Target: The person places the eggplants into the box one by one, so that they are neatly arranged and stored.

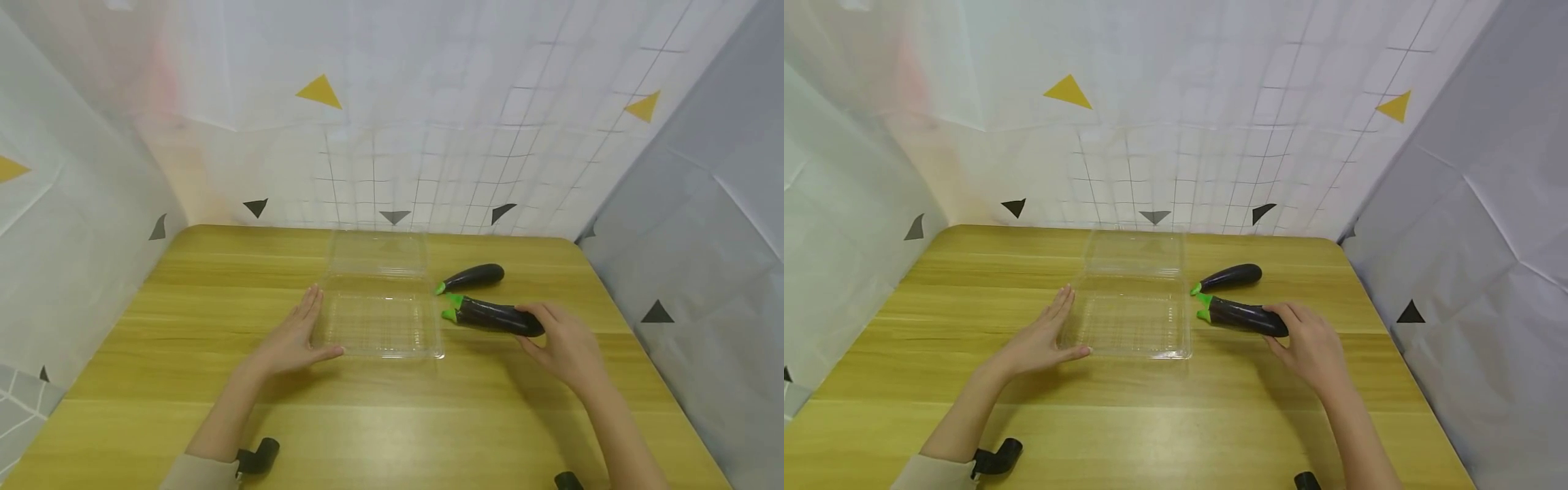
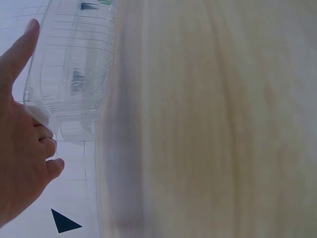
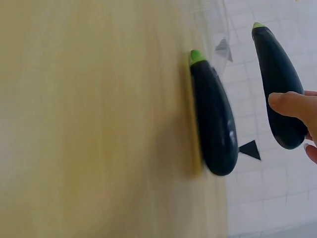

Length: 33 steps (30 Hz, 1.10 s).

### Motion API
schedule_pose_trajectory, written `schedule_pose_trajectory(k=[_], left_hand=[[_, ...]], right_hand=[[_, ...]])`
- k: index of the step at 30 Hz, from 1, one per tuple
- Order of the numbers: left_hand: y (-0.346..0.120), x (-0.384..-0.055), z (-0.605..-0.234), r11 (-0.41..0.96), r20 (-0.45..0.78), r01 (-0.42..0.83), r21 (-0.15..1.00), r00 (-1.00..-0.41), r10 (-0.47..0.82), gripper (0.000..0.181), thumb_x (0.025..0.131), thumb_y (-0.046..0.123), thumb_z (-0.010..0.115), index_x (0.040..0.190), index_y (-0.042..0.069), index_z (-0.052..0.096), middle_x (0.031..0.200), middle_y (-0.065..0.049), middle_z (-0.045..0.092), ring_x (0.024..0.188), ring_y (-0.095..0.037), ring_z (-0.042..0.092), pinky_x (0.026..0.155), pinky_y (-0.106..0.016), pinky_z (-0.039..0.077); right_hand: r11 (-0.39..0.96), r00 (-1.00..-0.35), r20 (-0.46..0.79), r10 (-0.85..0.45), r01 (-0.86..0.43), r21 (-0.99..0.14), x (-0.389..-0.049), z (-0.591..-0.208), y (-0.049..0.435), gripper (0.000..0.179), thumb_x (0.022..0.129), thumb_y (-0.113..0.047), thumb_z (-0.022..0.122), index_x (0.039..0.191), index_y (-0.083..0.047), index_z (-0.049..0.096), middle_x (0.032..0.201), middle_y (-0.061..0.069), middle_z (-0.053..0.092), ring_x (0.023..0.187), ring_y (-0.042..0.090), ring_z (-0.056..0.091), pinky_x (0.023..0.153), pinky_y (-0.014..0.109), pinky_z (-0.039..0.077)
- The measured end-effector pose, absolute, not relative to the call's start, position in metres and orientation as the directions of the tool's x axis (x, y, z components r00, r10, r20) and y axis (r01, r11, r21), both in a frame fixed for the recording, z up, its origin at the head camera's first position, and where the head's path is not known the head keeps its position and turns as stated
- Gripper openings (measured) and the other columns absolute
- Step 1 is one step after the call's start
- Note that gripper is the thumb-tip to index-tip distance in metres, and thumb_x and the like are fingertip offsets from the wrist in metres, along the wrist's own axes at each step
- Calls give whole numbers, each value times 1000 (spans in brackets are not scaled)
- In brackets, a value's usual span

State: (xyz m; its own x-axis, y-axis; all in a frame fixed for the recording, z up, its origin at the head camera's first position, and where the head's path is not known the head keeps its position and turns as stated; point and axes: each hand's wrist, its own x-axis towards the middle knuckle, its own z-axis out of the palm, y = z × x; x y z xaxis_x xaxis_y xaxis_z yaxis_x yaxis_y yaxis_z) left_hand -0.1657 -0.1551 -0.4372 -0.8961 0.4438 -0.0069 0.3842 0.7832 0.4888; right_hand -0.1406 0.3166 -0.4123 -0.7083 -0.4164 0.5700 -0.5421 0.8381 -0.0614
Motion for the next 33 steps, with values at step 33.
schedule_pose_trajectory(k=[33], left_hand=[[-156, -165, -438, 782, -11, 366, 504, -903, 429, 114, 82, 62, 64, 153, 2, -2, 160, -14, -8, 146, -29, -1, 115, -49, 15]], right_hand=[[738, -656, 574, -490, -663, -128, -173, -374, 243, 55, 65, -16, 89, 114, -11, 64, 107, 7, 62, 91, 26, 61, 71, 41, 55]])
